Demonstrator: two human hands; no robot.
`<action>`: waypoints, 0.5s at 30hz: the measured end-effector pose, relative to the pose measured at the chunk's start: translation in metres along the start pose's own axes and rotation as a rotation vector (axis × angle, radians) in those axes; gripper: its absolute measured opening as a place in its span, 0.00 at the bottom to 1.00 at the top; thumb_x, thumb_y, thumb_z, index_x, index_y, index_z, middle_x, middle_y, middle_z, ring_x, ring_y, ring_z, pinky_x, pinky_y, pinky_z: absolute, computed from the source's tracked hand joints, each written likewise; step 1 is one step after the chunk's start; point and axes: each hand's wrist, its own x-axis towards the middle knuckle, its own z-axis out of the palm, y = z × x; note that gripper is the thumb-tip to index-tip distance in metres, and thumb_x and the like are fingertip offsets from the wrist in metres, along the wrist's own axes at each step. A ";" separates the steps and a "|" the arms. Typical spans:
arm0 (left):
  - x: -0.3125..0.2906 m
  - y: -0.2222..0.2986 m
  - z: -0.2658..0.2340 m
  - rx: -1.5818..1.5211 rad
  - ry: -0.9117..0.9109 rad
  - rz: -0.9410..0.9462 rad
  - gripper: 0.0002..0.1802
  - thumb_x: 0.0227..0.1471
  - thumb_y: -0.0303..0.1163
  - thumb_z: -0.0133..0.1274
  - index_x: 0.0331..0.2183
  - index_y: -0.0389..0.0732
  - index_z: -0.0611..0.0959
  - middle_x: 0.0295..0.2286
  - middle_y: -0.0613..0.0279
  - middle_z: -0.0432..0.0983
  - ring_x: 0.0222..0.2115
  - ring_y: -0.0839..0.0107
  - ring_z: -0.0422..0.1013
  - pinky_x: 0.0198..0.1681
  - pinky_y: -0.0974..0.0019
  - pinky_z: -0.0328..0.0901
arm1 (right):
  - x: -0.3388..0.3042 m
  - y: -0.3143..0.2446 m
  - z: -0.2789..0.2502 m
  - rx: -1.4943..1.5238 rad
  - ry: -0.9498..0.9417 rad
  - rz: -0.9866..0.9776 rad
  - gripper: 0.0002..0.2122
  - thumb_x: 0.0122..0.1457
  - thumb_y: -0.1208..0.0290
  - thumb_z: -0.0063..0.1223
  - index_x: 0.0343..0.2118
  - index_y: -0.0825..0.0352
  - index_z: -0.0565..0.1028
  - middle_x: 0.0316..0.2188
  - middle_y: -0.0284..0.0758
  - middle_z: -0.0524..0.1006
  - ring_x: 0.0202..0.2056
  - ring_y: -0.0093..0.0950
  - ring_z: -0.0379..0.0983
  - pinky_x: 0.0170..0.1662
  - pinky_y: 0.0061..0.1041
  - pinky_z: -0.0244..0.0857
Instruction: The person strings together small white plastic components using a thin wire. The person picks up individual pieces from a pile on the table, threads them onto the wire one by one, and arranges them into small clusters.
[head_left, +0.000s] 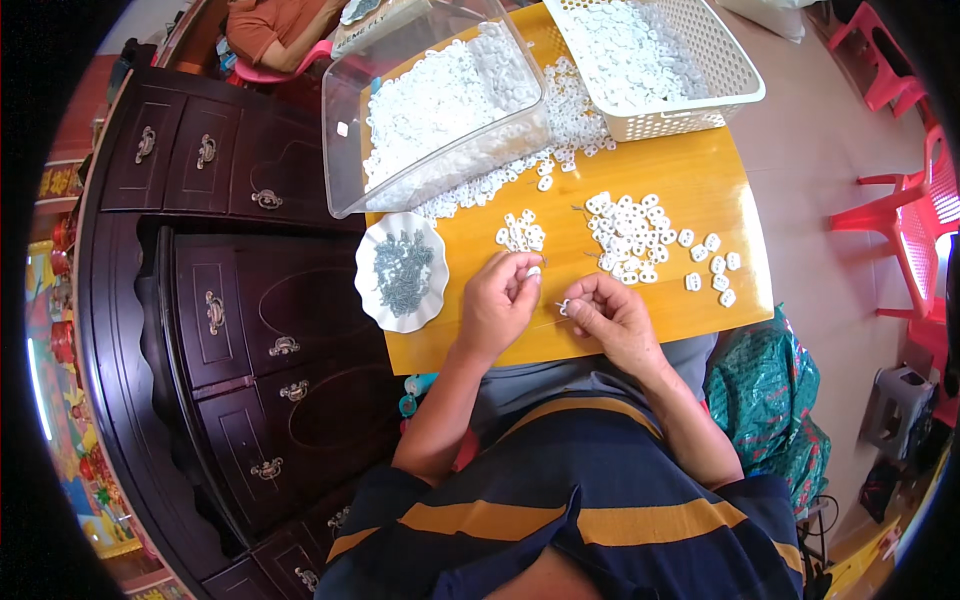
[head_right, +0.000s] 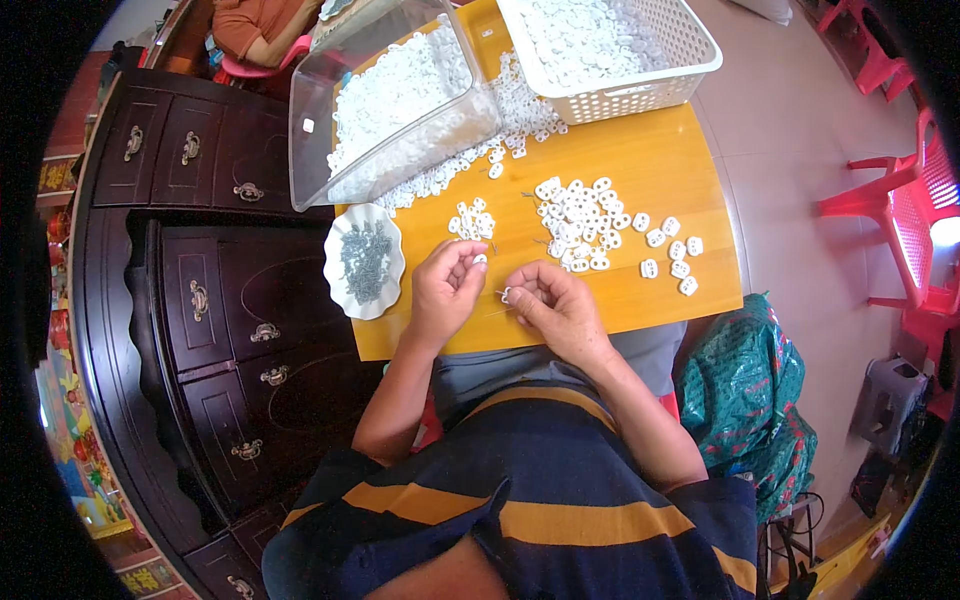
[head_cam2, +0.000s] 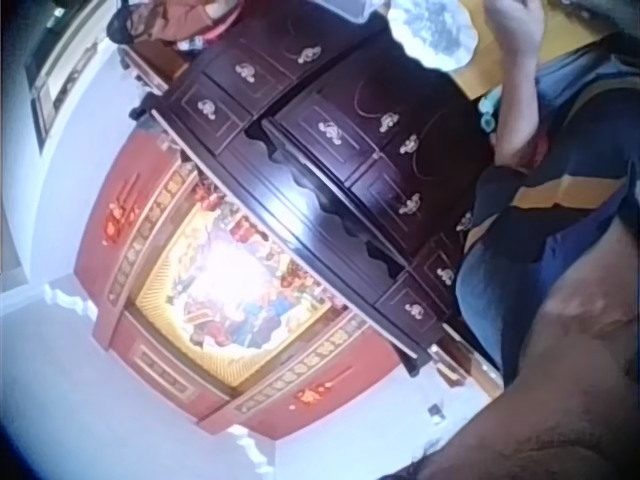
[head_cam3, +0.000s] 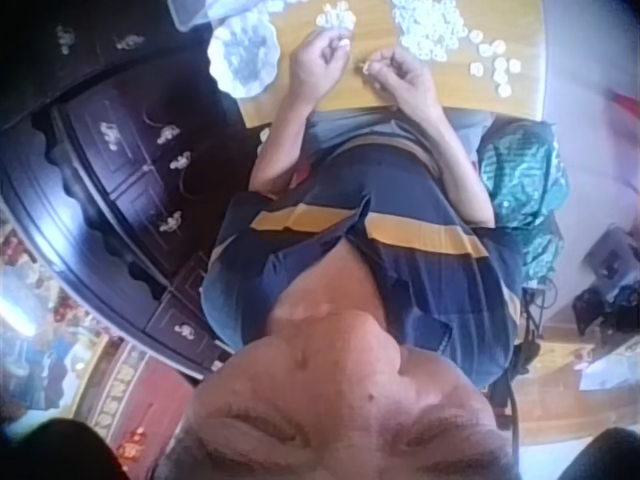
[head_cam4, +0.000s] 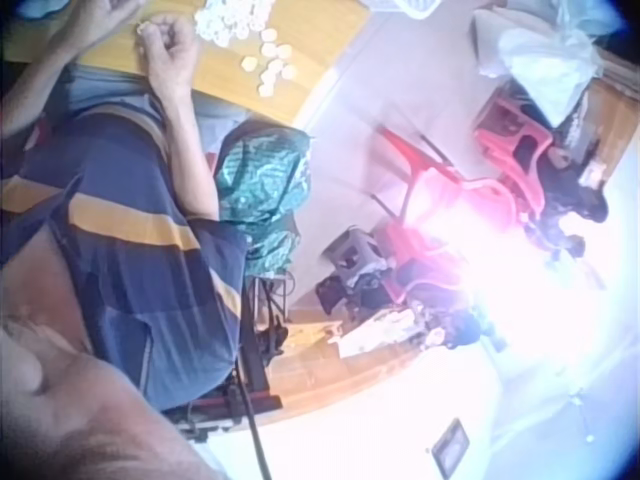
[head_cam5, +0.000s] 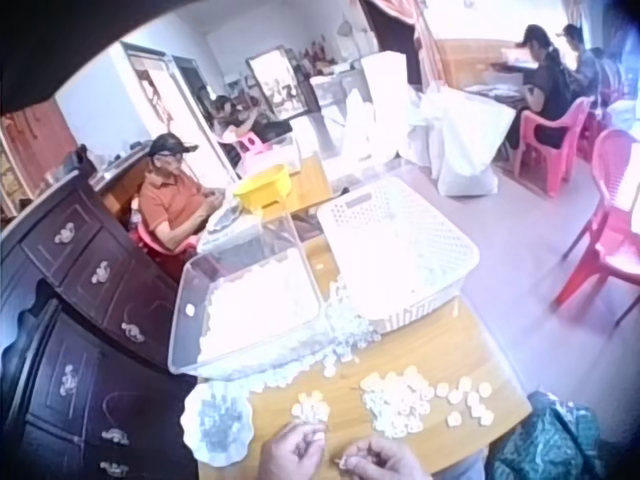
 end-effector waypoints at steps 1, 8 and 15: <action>-0.001 -0.003 0.000 -0.001 0.000 -0.002 0.12 0.54 0.19 0.56 0.42 0.35 0.80 0.28 0.71 0.73 0.24 0.89 0.65 0.28 0.80 0.61 | 0.000 -0.001 0.000 0.009 0.003 0.000 0.05 0.64 0.76 0.55 0.40 0.69 0.74 0.29 0.26 0.75 0.26 0.13 0.67 0.30 0.13 0.63; -0.014 0.006 0.010 -0.581 -0.115 -0.203 0.08 0.56 0.19 0.55 0.40 0.34 0.79 0.27 0.73 0.73 0.24 0.90 0.65 0.28 0.81 0.60 | 0.003 -0.001 -0.010 0.228 0.113 -0.070 0.04 0.65 0.74 0.54 0.41 0.66 0.73 0.30 0.28 0.75 0.27 0.17 0.69 0.33 0.16 0.64; -0.028 0.038 0.027 -0.344 -0.316 0.000 0.06 0.52 0.20 0.58 0.34 0.37 0.81 0.22 0.70 0.71 0.20 0.85 0.65 0.23 0.75 0.61 | 0.003 -0.001 -0.004 0.545 0.198 -0.094 0.05 0.65 0.74 0.53 0.42 0.65 0.73 0.31 0.29 0.76 0.30 0.18 0.70 0.35 0.16 0.66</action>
